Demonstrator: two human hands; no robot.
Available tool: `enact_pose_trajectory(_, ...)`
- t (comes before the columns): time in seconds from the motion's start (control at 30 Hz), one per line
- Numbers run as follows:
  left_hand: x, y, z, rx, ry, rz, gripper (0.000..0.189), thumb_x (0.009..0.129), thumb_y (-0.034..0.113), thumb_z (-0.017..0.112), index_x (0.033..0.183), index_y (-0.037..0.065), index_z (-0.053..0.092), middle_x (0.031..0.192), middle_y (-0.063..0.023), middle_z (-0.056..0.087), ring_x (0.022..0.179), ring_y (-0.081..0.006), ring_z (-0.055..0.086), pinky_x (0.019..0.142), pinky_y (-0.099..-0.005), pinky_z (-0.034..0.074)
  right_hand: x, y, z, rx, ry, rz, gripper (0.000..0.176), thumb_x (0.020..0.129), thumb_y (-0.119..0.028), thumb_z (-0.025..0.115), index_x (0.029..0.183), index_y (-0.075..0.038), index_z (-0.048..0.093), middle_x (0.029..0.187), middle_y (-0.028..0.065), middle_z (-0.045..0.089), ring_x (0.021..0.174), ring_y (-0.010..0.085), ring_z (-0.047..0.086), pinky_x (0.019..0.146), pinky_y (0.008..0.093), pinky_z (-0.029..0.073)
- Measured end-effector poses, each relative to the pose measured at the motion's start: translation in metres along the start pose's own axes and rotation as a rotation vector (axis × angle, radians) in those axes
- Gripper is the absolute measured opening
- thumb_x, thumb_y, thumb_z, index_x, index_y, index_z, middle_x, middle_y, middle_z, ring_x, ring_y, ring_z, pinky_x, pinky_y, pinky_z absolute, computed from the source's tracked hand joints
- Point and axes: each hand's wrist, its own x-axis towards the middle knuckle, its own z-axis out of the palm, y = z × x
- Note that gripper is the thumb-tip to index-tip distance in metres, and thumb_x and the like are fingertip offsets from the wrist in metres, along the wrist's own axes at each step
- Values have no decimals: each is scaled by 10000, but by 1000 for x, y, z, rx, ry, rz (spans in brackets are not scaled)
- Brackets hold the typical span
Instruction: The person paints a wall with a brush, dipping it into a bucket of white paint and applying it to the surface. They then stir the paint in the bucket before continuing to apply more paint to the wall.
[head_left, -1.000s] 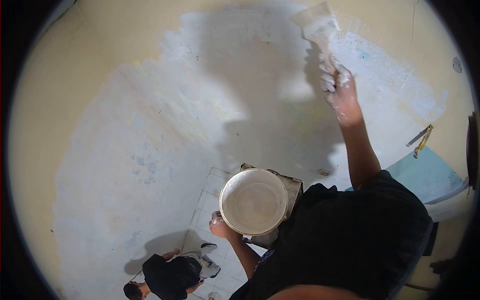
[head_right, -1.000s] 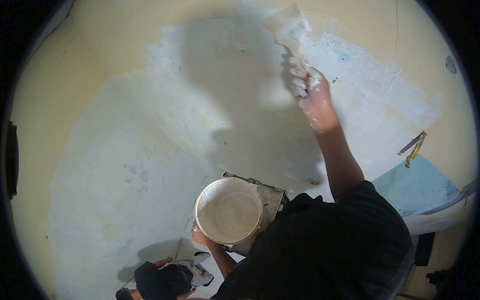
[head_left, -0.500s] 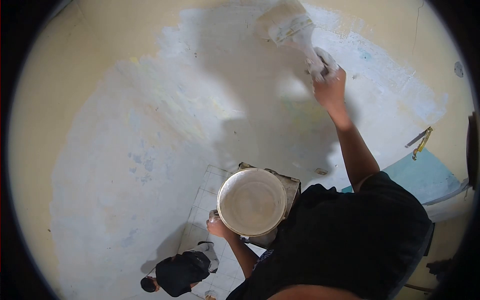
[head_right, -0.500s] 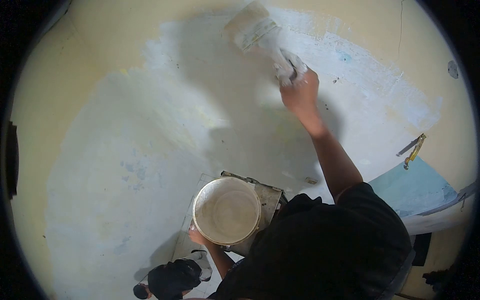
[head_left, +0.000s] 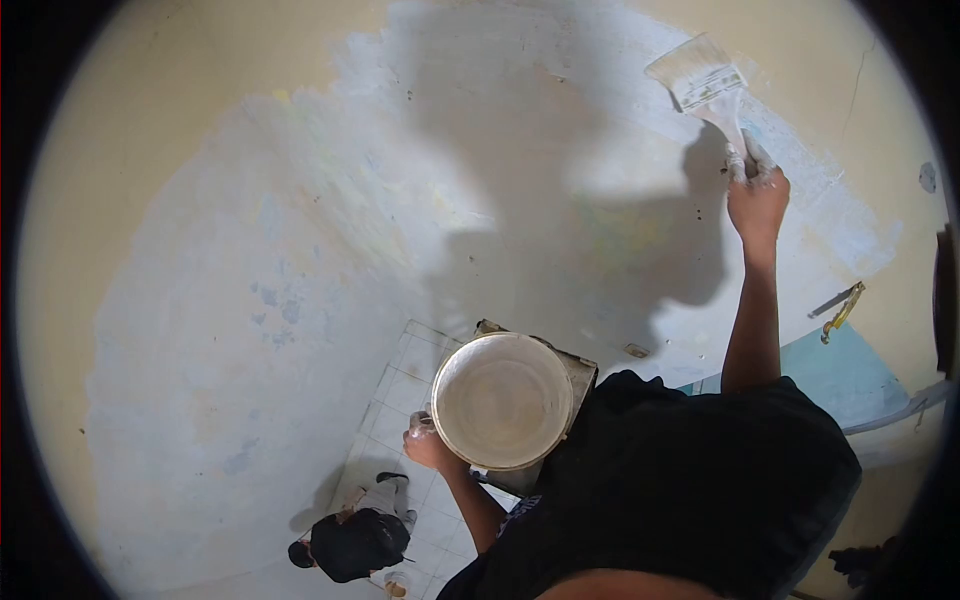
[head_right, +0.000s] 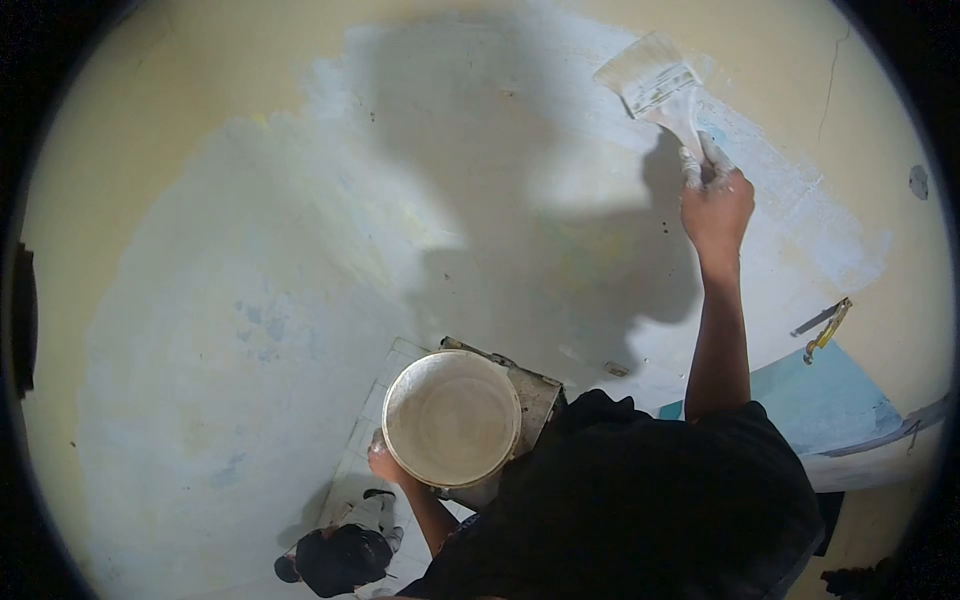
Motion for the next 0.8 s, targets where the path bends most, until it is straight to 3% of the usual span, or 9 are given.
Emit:
enact_pose_trajectory(0.07, 1, 0, 2, 94, -14, -1, 191, 708, 322, 655, 752, 136, 654, 593, -82, 598, 508, -259, 583, 445, -383, 440, -4, 4, -1, 16, 47, -92, 328, 845, -155, 606, 1136, -5, 595, 728, 147, 669, 604, 181, 615, 616, 288, 471)
enact_pose_trajectory(0.17, 4, 12, -7, 98, 37, -9, 175, 710, 321, 650, 759, 153, 646, 591, -78, 588, 528, -256, 590, 455, -380, 453, -14, -12, -7, 276, -87, 95, 318, 834, -106, 621, 1124, 21, 593, 730, 71, 666, 622, 102, 567, 611, 231, 445)
enact_pose_trajectory(0.27, 0, -18, 27, 177, 11, -25, 202, 746, 339, 618, 762, 138, 629, 628, -95, 586, 587, -272, 592, 515, -398, 454, -24, -25, -5, 573, -327, -6, 316, 827, -53, 620, 1129, 34, 581, 786, 8, 614, 687, 68, 516, 628, 202, 415)
enact_pose_trajectory(0.37, 0, -11, 19, 231, -93, -95, 200, 761, 301, 585, 816, 111, 617, 704, -126, 582, 671, -301, 585, 610, -412, 458, -39, -36, 0, 586, -522, -166, 295, 803, -17, 618, 1089, 46, 591, 828, 31, 613, 719, 76, 526, 652, 194, 420)
enact_pose_trajectory(0.4, -5, -19, 26, 127, 2, -88, 180, 762, 279, 576, 823, 117, 627, 708, -120, 587, 669, -302, 585, 618, -410, 464, -37, -49, -3, 495, -749, -127, 294, 773, 18, 611, 1066, 51, 599, 869, 75, 635, 790, 116, 570, 717, 216, 449)
enact_pose_trajectory(0.47, -1, -18, 25, 25, -71, -143, 166, 735, 248, 584, 828, 120, 636, 755, -124, 610, 688, -299, 588, 624, -400, 465, -47, -59, 6, 600, -946, -211, 295, 776, -4, 643, 1064, 43, 605, 855, 70, 647, 784, 97, 576, 666, 212, 450)
enact_pose_trajectory(0.57, -4, -20, 17, -329, 188, -19, 142, 721, 213, 640, 820, 111, 648, 758, -98, 627, 728, -312, 579, 659, -404, 461, -71, -68, 23, 666, -1239, -307, 274, 777, -27, 650, 1044, 23, 617, 858, 84, 659, 778, 121, 606, 641, 228, 464)
enact_pose_trajectory(0.67, -11, -8, -24, -248, 85, -198, 259, 732, 212, 672, 948, 77, 626, 867, -132, 634, 805, -327, 590, 730, -409, 465, -88, -94, 33, 499, -1519, -509, 246, 777, -55, 631, 1021, -20, 632, 910, 116, 660, 774, 201, 631, 664, 281, 480)
enact_pose_trajectory(0.8, -49, -7, -40, -264, 85, -371, 437, 757, 260, 681, 1112, 42, 550, 1004, -197, 615, 882, -341, 599, 787, -416, 463, -121, -103, 62, 570, -1639, -854, 213, 775, -98, 606, 983, -78, 644, 915, 145, 641, 745, 307, 606, 707, 375, 474)
